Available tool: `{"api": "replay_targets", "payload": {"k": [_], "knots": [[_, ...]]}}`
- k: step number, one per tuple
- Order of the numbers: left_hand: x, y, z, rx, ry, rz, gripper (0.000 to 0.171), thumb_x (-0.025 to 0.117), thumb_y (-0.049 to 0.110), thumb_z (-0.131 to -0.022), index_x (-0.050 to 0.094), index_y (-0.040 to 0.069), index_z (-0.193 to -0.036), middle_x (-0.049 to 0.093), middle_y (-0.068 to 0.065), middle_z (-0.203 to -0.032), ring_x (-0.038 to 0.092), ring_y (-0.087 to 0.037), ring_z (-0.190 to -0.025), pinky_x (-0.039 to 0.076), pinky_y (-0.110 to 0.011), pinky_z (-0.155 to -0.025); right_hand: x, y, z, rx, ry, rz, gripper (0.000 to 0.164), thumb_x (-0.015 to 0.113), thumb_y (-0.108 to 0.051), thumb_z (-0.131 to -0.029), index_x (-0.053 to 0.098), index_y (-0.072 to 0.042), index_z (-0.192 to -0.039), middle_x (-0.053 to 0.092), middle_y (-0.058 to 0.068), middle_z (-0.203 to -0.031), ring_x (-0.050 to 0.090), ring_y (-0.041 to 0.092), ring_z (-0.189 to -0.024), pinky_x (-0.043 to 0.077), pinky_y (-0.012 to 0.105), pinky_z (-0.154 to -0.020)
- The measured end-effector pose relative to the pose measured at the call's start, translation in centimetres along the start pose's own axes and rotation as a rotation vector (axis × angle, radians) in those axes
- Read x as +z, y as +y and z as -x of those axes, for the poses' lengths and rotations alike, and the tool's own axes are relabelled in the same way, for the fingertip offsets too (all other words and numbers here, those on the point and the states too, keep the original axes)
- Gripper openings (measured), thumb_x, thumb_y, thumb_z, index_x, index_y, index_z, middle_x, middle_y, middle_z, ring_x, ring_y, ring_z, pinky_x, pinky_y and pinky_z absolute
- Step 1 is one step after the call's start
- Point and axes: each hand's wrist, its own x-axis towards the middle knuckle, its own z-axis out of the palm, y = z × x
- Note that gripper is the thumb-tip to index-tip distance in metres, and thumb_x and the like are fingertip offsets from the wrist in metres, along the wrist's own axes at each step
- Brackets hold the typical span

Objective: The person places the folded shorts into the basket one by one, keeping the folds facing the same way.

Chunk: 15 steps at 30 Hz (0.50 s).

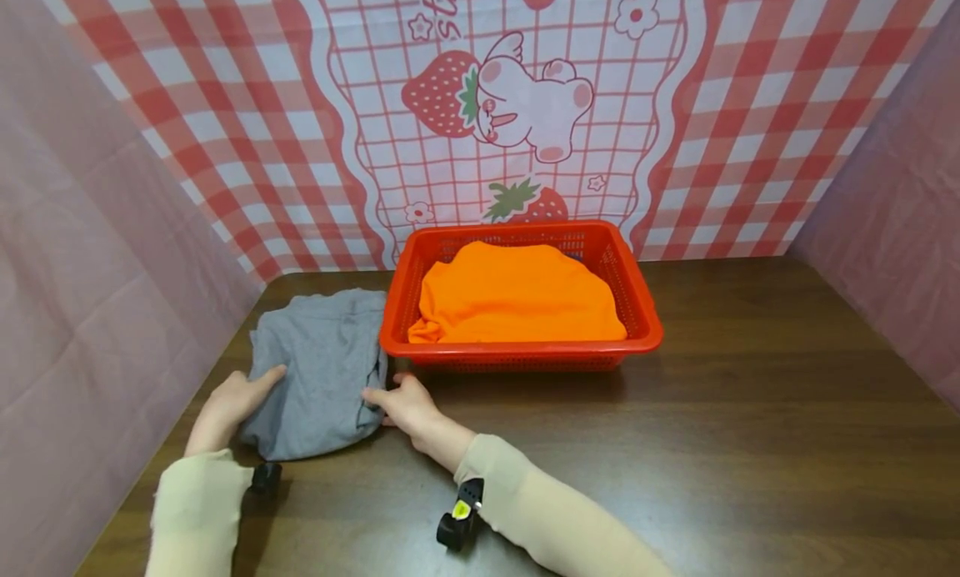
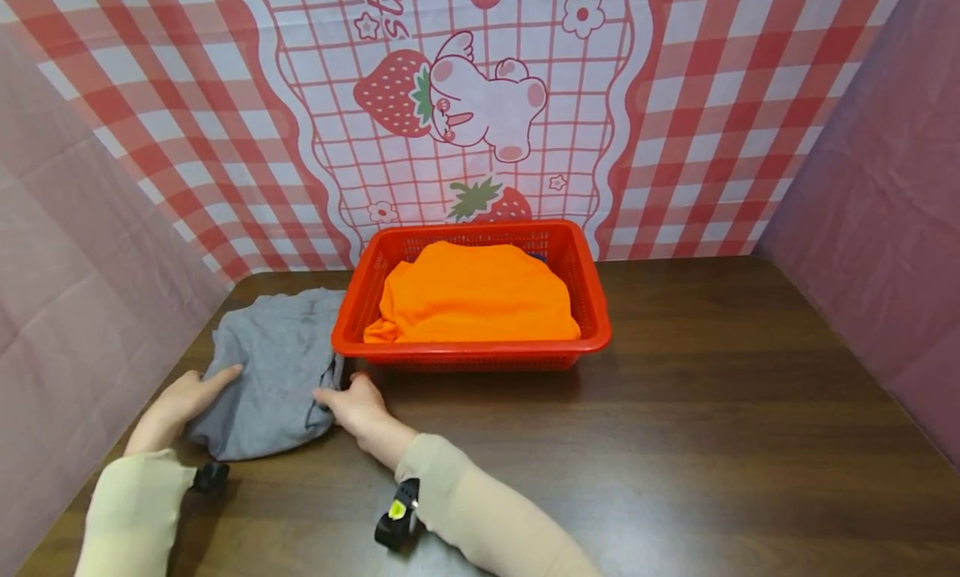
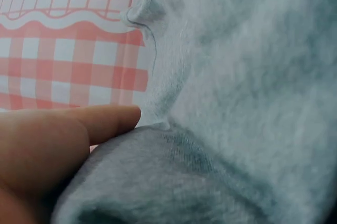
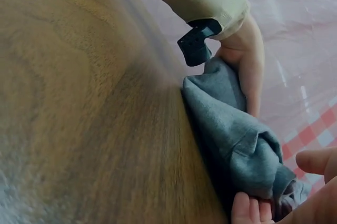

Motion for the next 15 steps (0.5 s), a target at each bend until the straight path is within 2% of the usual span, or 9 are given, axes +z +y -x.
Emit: {"api": "replay_targets", "payload": {"k": [3,7,9,12,15], "knots": [[0.13,0.05,0.08,0.037,0.009,-0.014,0.091,0.032,0.058,-0.09,0.023,-0.022,-0.13,0.028,-0.042,-0.131,0.037,-0.052,-0.115,0.036,-0.055,-0.091,0.0,0.13,-0.01,-0.006,-0.009,0.047,0.065,0.067,-0.02,-0.079,0.038,0.015,-0.126,0.051,0.025,-0.119,0.06,0.023,-0.079,0.052,0.031,-0.068],[0.27,0.33,0.01,0.053,0.007,-0.026,0.084,0.034,0.053,-0.091,0.023,-0.019,-0.132,0.029,-0.04,-0.132,0.037,-0.051,-0.116,0.036,-0.054,-0.091,-0.12,0.19,-0.05,-0.035,-0.043,0.141,0.05,0.068,-0.023,-0.078,0.051,0.01,-0.113,0.059,0.014,-0.099,0.055,0.016,-0.067,0.048,0.026,-0.059],[0.28,0.49,-0.08,0.052,0.006,-0.031,0.082,0.034,0.051,-0.091,0.022,-0.019,-0.133,0.028,-0.04,-0.132,0.036,-0.051,-0.116,0.036,-0.054,-0.092,-0.15,0.14,-0.05,-0.053,-0.052,0.178,0.042,0.069,-0.023,-0.077,0.054,0.005,-0.105,0.059,0.01,-0.09,0.053,0.015,-0.066,0.046,0.024,-0.057],[0.32,0.64,-0.09,0.058,0.015,-0.037,0.078,0.034,0.047,-0.092,0.024,-0.019,-0.132,0.031,-0.04,-0.131,0.038,-0.051,-0.114,0.037,-0.054,-0.09,-0.05,0.11,-0.04,-0.102,-0.038,0.244,0.042,0.07,-0.023,-0.076,0.054,0.003,-0.105,0.059,0.01,-0.093,0.056,0.019,-0.078,0.048,0.028,-0.068],[0.55,0.73,0.02,0.081,0.022,-0.038,0.072,0.035,0.044,-0.093,0.029,-0.018,-0.13,0.036,-0.039,-0.128,0.043,-0.049,-0.11,0.039,-0.052,-0.086,0.09,0.36,-0.02,-0.139,-0.027,0.274,0.051,0.071,-0.024,-0.075,0.051,0.004,-0.113,0.058,0.015,-0.107,0.055,0.024,-0.097,0.044,0.032,-0.086]]}}
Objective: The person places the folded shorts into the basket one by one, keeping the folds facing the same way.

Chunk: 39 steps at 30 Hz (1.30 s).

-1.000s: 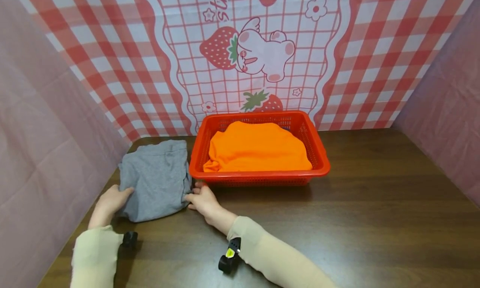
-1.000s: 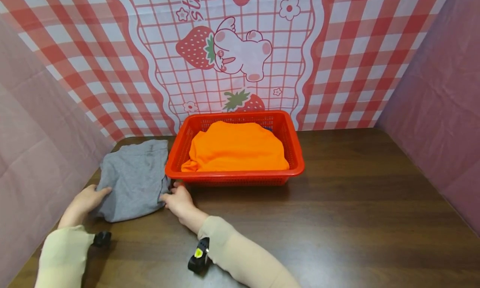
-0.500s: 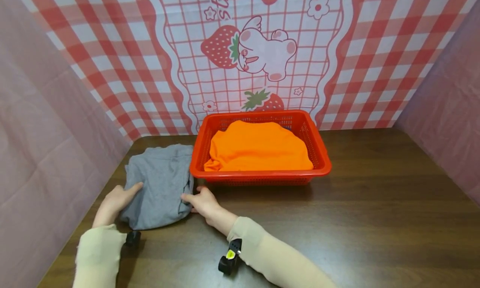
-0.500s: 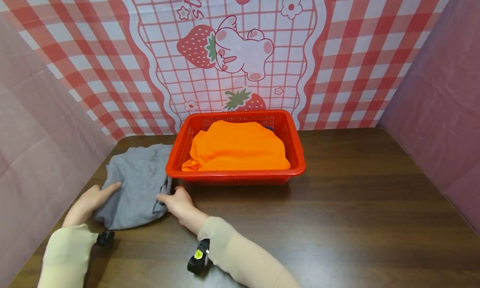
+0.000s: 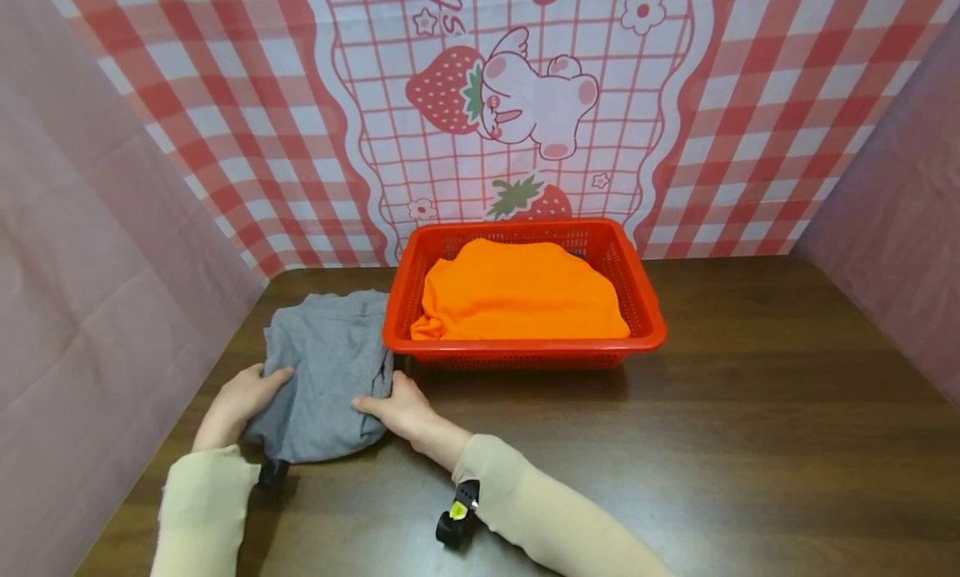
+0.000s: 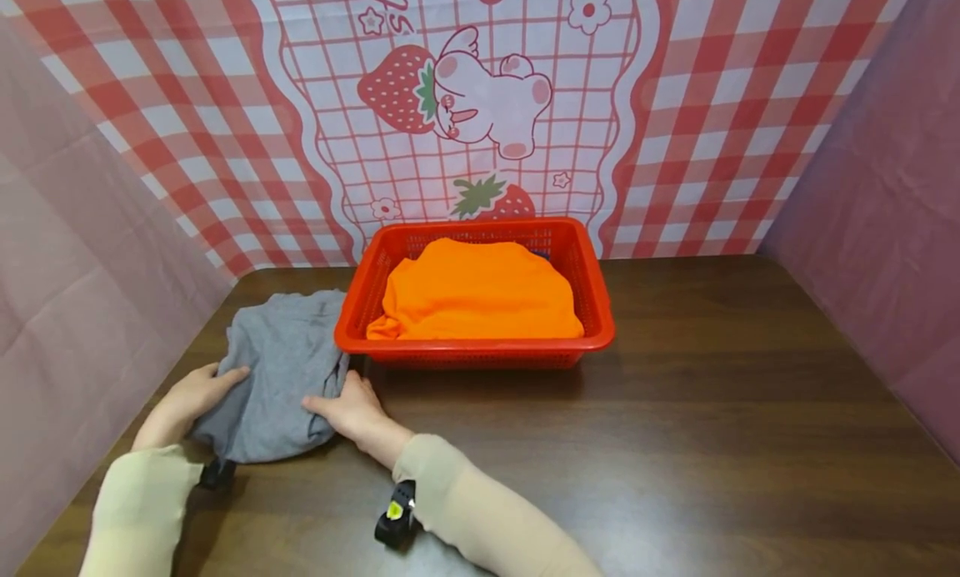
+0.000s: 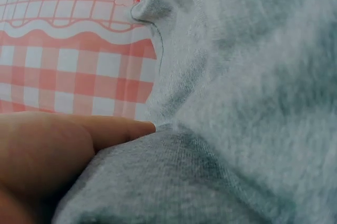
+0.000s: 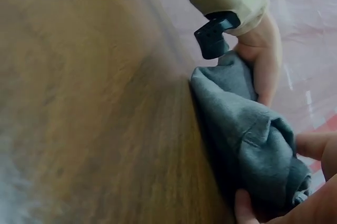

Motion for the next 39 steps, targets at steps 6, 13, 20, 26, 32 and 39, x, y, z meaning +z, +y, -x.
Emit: {"api": "replay_targets", "payload": {"k": [6,13,20,26,32,39], "knots": [[0.4,0.4,0.2,0.061,-0.004,0.01,0.063,0.04,0.037,-0.092,0.036,-0.016,-0.125,0.043,-0.036,-0.122,0.049,-0.043,-0.103,0.041,-0.047,-0.081,0.2,0.3,0.1,-0.005,0.02,-0.127,0.077,0.07,-0.022,-0.076,0.029,0.008,-0.134,0.039,0.021,-0.136,0.039,0.031,-0.124,0.03,0.041,-0.104],[0.9,0.9,0.5,0.071,-0.013,0.109,0.059,0.044,0.031,-0.091,0.036,-0.018,-0.122,0.045,-0.035,-0.118,0.05,-0.038,-0.099,0.042,-0.044,-0.079,0.7,0.3,0.3,-0.021,0.085,-0.227,0.075,0.068,-0.014,-0.075,0.026,0.009,-0.133,0.039,0.024,-0.135,0.037,0.032,-0.125,0.028,0.041,-0.105],[0.8,1.2,0.3,0.064,-0.001,0.105,0.057,0.04,0.023,-0.091,0.029,-0.021,-0.125,0.037,-0.039,-0.125,0.044,-0.047,-0.109,0.039,-0.051,-0.086,1.0,0.2,0.1,-0.07,0.077,-0.258,0.081,0.064,-0.003,-0.076,0.015,0.007,-0.14,0.028,0.023,-0.143,0.027,0.031,-0.132,0.022,0.04,-0.109],[0.1,1.7,0.6,0.049,0.045,0.039,0.056,0.039,0.022,-0.09,0.031,-0.017,-0.129,0.035,-0.039,-0.129,0.04,-0.049,-0.113,0.038,-0.053,-0.088,1.1,-0.7,0.1,-0.087,0.044,-0.184,0.075,0.061,0.003,-0.074,0.024,0.003,-0.14,0.034,0.018,-0.141,0.032,0.029,-0.13,0.027,0.041,-0.106],[-0.9,2.0,1.3,0.05,0.07,0.026,0.058,0.039,0.024,-0.09,0.03,-0.015,-0.131,0.034,-0.037,-0.13,0.04,-0.049,-0.112,0.037,-0.053,-0.086,1.2,-1.8,0.1,-0.1,0.023,-0.129,0.068,0.062,0.005,-0.073,0.034,-0.001,-0.135,0.044,0.015,-0.133,0.041,0.027,-0.122,0.034,0.04,-0.101],[-1.6,2.0,2.0,0.074,0.106,0.013,0.054,0.041,0.023,-0.089,0.035,-0.012,-0.129,0.038,-0.035,-0.128,0.044,-0.046,-0.108,0.038,-0.051,-0.084,1.2,-2.3,0.2,-0.151,-0.01,-0.164,0.059,0.062,0.008,-0.069,0.045,-0.004,-0.124,0.054,0.009,-0.119,0.05,0.019,-0.106,0.04,0.03,-0.091]]}}
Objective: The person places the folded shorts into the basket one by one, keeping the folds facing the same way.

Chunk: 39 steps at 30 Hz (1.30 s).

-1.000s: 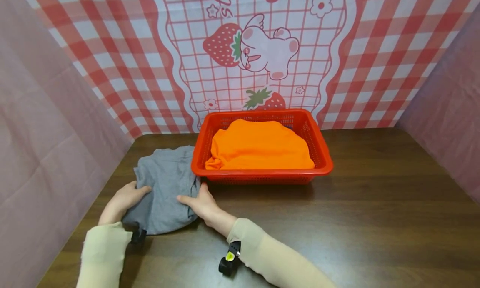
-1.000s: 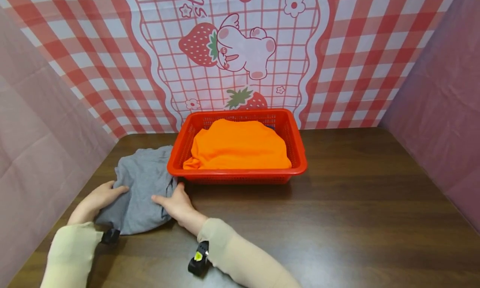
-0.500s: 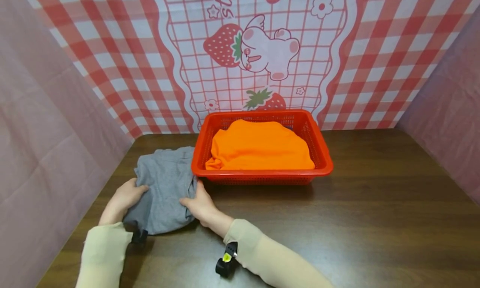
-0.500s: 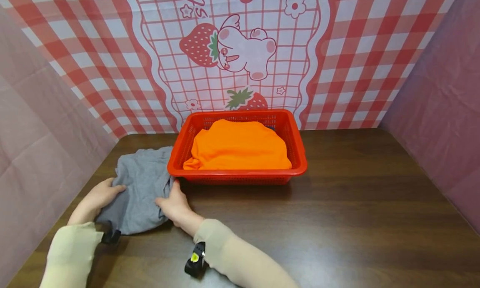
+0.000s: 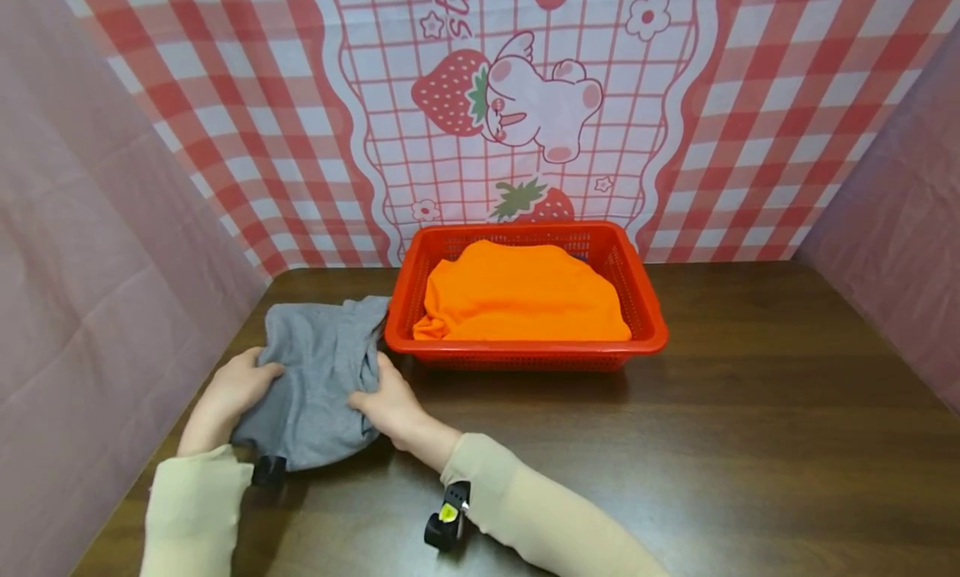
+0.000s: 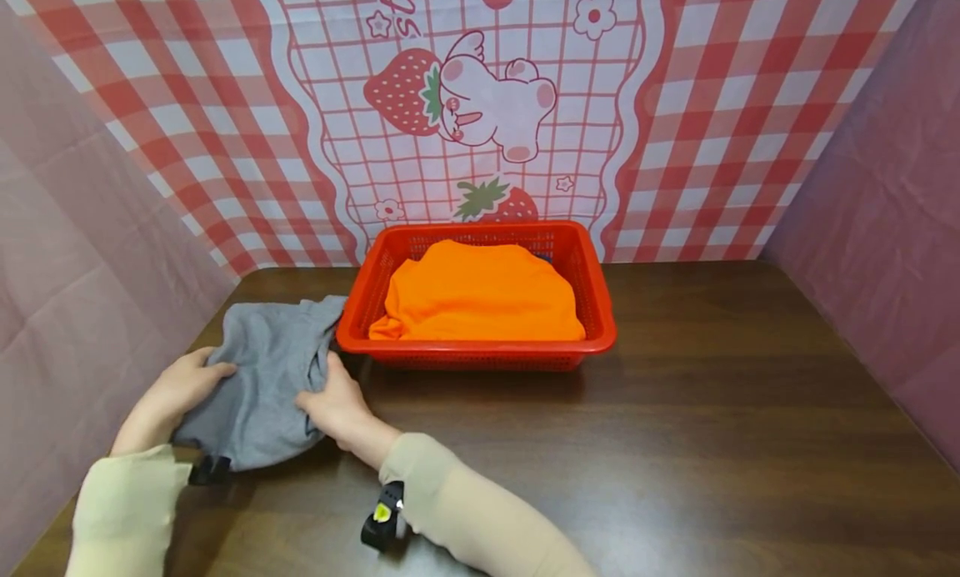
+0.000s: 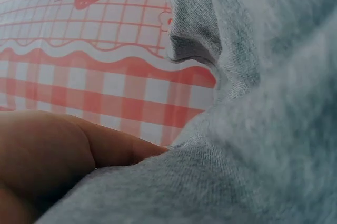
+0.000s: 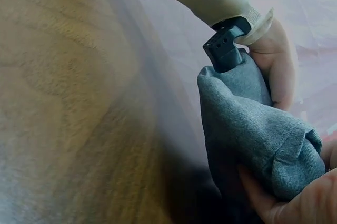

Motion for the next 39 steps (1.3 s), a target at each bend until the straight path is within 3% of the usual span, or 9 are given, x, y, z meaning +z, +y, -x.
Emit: {"api": "replay_targets", "payload": {"k": [7,20,27,39], "knots": [[-1.2,0.2,0.8,0.032,0.051,-0.021,0.053,0.043,0.023,-0.089,0.036,-0.011,-0.129,0.038,-0.037,-0.127,0.043,-0.047,-0.108,0.036,-0.052,-0.085,-0.3,-0.9,-0.2,-0.026,-0.086,-0.072,0.054,0.062,0.006,-0.072,0.046,-0.006,-0.122,0.054,0.005,-0.118,0.049,0.014,-0.102,0.04,0.026,-0.09],[-2.8,0.8,2.5,0.046,0.178,-0.011,0.049,0.043,0.024,-0.09,0.04,-0.008,-0.127,0.043,-0.035,-0.124,0.045,-0.047,-0.104,0.037,-0.053,-0.082,-1.3,-2.9,-0.1,-0.102,-0.19,-0.131,0.061,0.063,0.003,-0.077,0.039,-0.005,-0.132,0.047,0.008,-0.13,0.044,0.015,-0.113,0.034,0.027,-0.1],[-3.1,1.2,3.3,0.058,0.214,0.057,0.049,0.043,0.028,-0.092,0.041,-0.004,-0.129,0.044,-0.032,-0.124,0.045,-0.043,-0.103,0.036,-0.049,-0.08,-2.2,-3.6,0.2,-0.115,-0.216,-0.149,0.061,0.063,0.002,-0.078,0.039,-0.008,-0.134,0.047,0.006,-0.13,0.044,0.015,-0.113,0.033,0.027,-0.101],[-3.8,1.8,4.0,0.087,0.238,0.159,0.052,0.045,0.031,-0.092,0.04,-0.004,-0.131,0.046,-0.029,-0.124,0.045,-0.036,-0.101,0.033,-0.031,-0.073,-3.4,-4.3,0.2,-0.143,-0.237,-0.171,0.06,0.06,0.002,-0.08,0.038,-0.008,-0.135,0.046,0.009,-0.13,0.044,0.017,-0.113,0.033,0.03,-0.103]]}}
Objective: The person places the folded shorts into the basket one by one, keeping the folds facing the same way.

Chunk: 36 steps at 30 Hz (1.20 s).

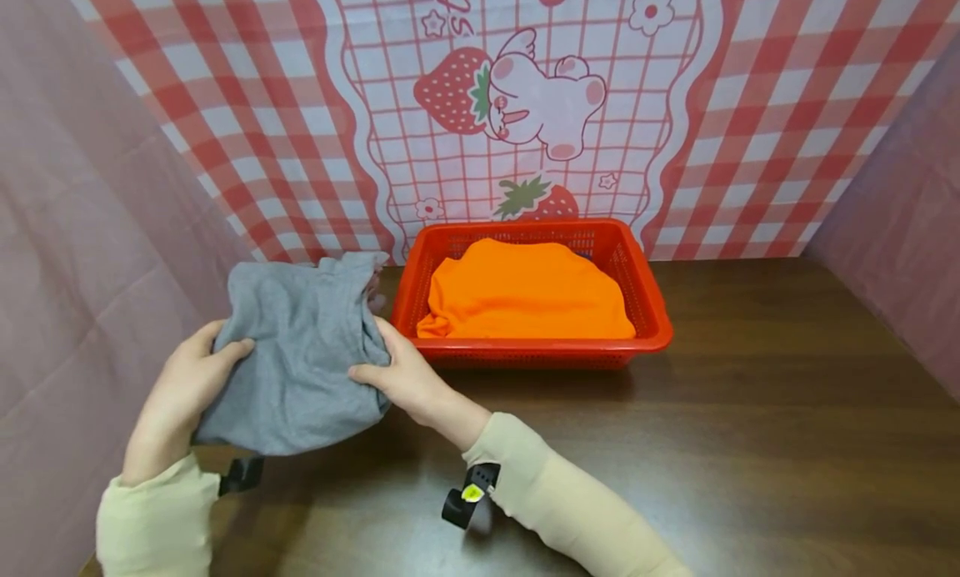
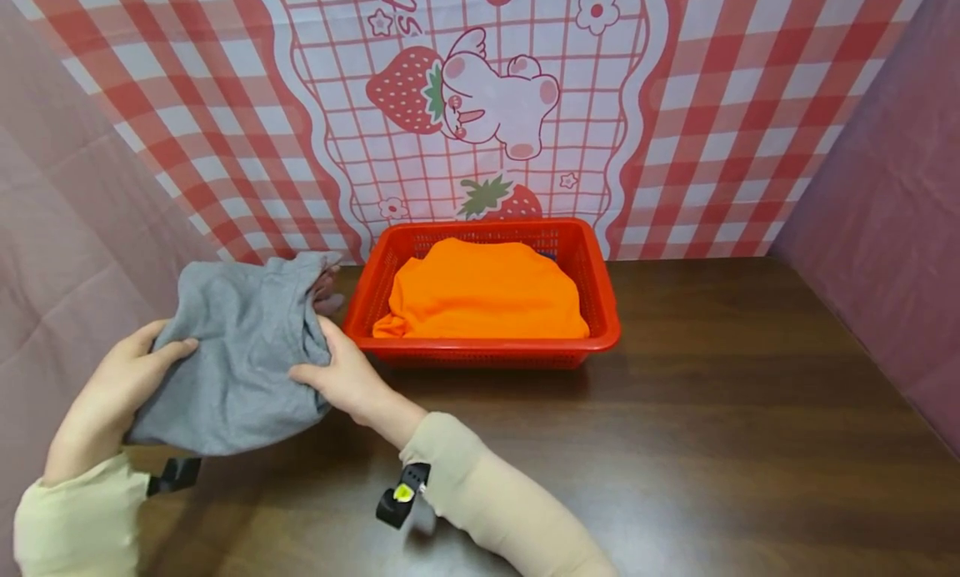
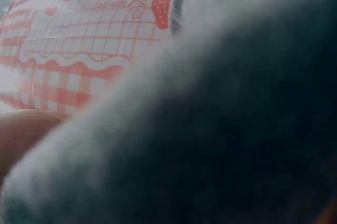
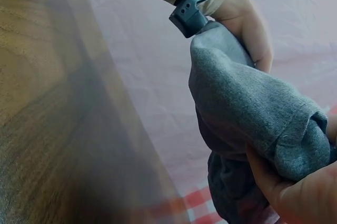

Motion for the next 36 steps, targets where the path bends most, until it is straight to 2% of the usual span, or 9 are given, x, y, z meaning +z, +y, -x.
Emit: {"api": "replay_targets", "payload": {"k": [13,18,25,28,32,36], "knots": [[-0.4,1.8,0.4,0.015,0.04,0.046,0.052,0.046,0.03,-0.092,0.04,0.0,-0.134,0.044,-0.026,-0.128,0.042,-0.036,-0.106,0.031,-0.031,-0.075,-1.3,-1.2,0.4,-0.028,-0.02,-0.011,0.063,0.06,0.0,-0.082,0.033,-0.01,-0.139,0.043,0.007,-0.134,0.043,0.018,-0.116,0.031,0.032,-0.104],[-0.2,2.4,0.7,0.016,0.076,0.07,0.049,0.048,0.03,-0.092,0.043,0.004,-0.132,0.047,-0.022,-0.126,0.044,-0.027,-0.101,0.032,-0.027,-0.073,-1.9,-1.5,0.5,-0.065,-0.01,-0.006,0.062,0.061,0.0,-0.082,0.035,-0.009,-0.138,0.044,0.008,-0.133,0.043,0.018,-0.116,0.031,0.032,-0.104],[0.6,3.4,0.8,0.021,0.127,0.122,0.047,0.049,0.029,-0.091,0.043,0.009,-0.134,0.048,-0.017,-0.129,0.045,-0.021,-0.099,0.034,-0.026,-0.073,-2.9,-2.1,0.9,-0.089,-0.015,0.023,0.063,0.06,-0.003,-0.083,0.032,-0.011,-0.139,0.041,0.007,-0.135,0.041,0.02,-0.117,0.031,0.033,-0.104],[1.2,3.8,0.8,0.035,0.146,0.164,0.046,0.05,0.028,-0.091,0.045,0.01,-0.133,0.05,-0.015,-0.126,0.046,-0.012,-0.093,0.035,-0.024,-0.073,-3.4,-2.3,1.1,-0.09,-0.002,0.007,0.063,0.059,-0.003,-0.083,0.032,-0.012,-0.139,0.042,0.007,-0.133,0.042,0.02,-0.116,0.032,0.034,-0.103],[1.9,4.5,0.7,0.071,0.179,0.214,0.043,0.053,0.025,-0.09,0.048,0.011,-0.13,0.052,-0.014,-0.121,0.046,-0.002,-0.085,0.036,-0.021,-0.072,-3.9,-2.6,1.3,-0.108,0.018,-0.062,0.055,0.057,-0.003,-0.086,0.036,-0.01,-0.136,0.045,0.009,-0.128,0.044,0.018,-0.111,0.035,0.034,-0.101],[2.4,5.2,0.7,0.09,0.189,0.244,0.042,0.053,0.023,-0.09,0.049,0.012,-0.13,0.053,-0.014,-0.119,0.047,-0.003,-0.087,0.036,-0.021,-0.073,-4.3,-3.1,1.4,-0.137,0.054,-0.076,0.048,0.056,-0.005,-0.087,0.04,-0.009,-0.132,0.048,0.01,-0.124,0.047,0.017,-0.106,0.038,0.032,-0.097]]}}
